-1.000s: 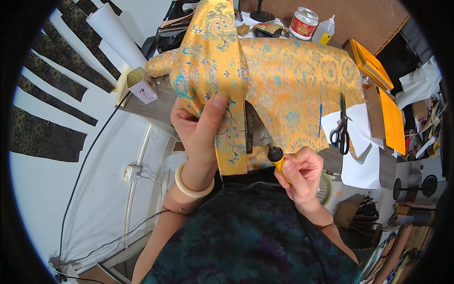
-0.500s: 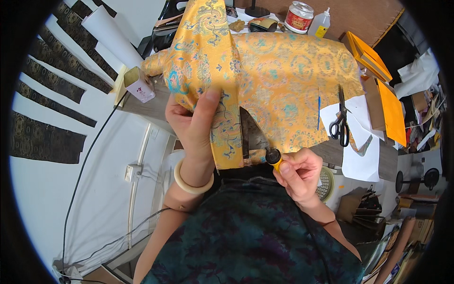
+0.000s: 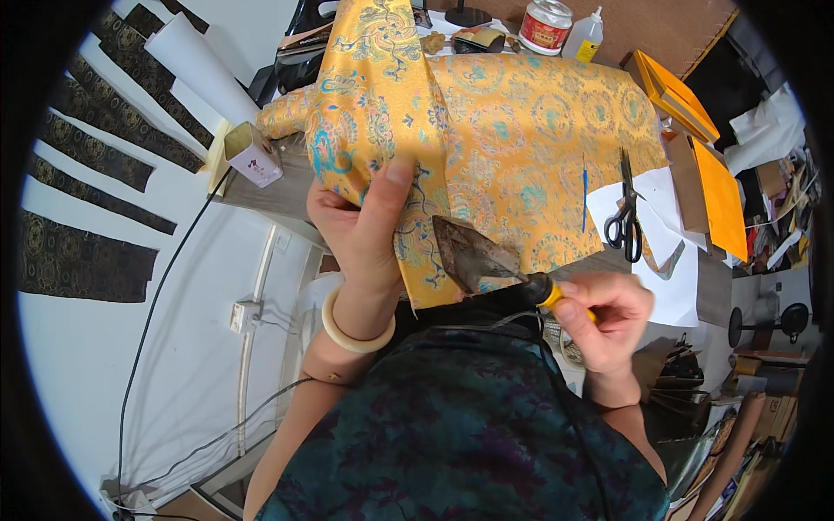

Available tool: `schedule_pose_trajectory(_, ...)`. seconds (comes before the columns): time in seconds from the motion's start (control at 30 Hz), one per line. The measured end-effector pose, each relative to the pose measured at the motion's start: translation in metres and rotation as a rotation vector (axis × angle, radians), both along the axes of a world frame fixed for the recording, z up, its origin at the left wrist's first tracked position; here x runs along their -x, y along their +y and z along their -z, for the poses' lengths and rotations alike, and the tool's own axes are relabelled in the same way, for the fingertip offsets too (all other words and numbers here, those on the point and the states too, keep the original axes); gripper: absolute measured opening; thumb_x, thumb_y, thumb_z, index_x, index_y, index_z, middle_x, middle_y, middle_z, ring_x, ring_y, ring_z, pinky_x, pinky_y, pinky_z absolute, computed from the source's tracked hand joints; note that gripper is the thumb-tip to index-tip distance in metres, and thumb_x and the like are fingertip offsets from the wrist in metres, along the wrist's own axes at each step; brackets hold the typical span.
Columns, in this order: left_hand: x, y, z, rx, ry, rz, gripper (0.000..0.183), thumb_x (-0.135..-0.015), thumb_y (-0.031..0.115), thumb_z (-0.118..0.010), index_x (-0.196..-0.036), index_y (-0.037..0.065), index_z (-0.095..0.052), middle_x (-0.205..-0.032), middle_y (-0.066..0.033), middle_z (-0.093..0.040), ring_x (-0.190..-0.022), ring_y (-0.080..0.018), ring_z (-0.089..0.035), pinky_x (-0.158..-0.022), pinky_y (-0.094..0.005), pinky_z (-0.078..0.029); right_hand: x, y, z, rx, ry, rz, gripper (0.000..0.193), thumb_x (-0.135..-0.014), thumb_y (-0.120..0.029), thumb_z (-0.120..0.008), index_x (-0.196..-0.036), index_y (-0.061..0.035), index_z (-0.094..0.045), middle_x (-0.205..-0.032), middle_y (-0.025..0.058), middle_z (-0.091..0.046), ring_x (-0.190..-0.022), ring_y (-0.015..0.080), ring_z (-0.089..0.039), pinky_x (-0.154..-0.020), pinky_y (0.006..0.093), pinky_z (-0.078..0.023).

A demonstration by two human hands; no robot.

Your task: The person uses a hot knife to seal the edges of a yellow patterned fabric, then irons the fabric over a cardboard frame. They trim excess fabric with scissors and continue sealing the edges with the hot knife.

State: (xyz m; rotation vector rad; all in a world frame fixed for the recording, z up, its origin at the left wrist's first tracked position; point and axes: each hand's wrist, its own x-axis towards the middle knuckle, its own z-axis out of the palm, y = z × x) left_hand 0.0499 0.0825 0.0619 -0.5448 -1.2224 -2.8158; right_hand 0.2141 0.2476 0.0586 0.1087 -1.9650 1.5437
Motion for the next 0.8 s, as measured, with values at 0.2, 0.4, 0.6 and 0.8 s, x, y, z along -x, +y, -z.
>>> schedule_pose_trajectory(0.2,-0.002,0.001,0.002,0.016,0.0,-0.017,0.027,-0.089,0.008,-0.075,-0.112,-0.002,-0.067,-0.103,-0.0073,-0.072,-0.086,-0.0112,-0.068,-0.079,-0.0279,-0.055,-0.003,0.01,-0.052,-0.465,-0.027,-0.001,0.013,-0.075,0.004,-0.082,-0.078,0.0049,-0.069,-0.061,0.0103,-0.064,-0.049,0.0177,-0.06,-0.047,0.0257,-0.043)
schedule_pose_trajectory(0.4,-0.001,0.004,-0.001,0.107,-0.022,-0.068,0.032,-0.087,0.012,-0.071,-0.114,-0.004,-0.064,-0.103,-0.009,-0.071,-0.085,-0.0142,-0.069,-0.078,-0.0289,-0.056,-0.005,0.016,-0.095,-0.645,-0.03,-0.015,0.014,-0.07,0.002,-0.084,-0.076,0.003,-0.071,-0.058,0.0105,-0.061,-0.045,0.0179,-0.058,-0.042,0.0263,-0.04)
schedule_pose_trajectory(0.6,0.005,0.003,0.0,0.058,-0.051,-0.025,0.03,-0.087,0.011,-0.074,-0.113,-0.002,-0.066,-0.102,-0.0071,-0.072,-0.086,-0.0121,-0.068,-0.079,-0.0274,-0.054,0.011,0.014,-0.123,-0.829,-0.09,-0.083,0.016,-0.068,-0.004,-0.086,-0.073,0.0016,-0.072,-0.055,0.0094,-0.061,-0.042,0.0165,-0.055,-0.042,0.0248,-0.035)
schedule_pose_trajectory(0.8,0.006,0.0,0.002,0.036,-0.034,-0.029,0.029,-0.087,0.01,-0.077,-0.111,-0.002,-0.068,-0.103,-0.0059,-0.072,-0.087,-0.0102,-0.067,-0.08,-0.0262,-0.053,0.019,0.016,-0.12,-0.829,-0.057,-0.069,0.017,-0.068,-0.002,-0.085,-0.07,0.0016,-0.068,-0.055,0.0088,-0.061,-0.043,0.0174,-0.057,-0.042,0.0261,-0.037)
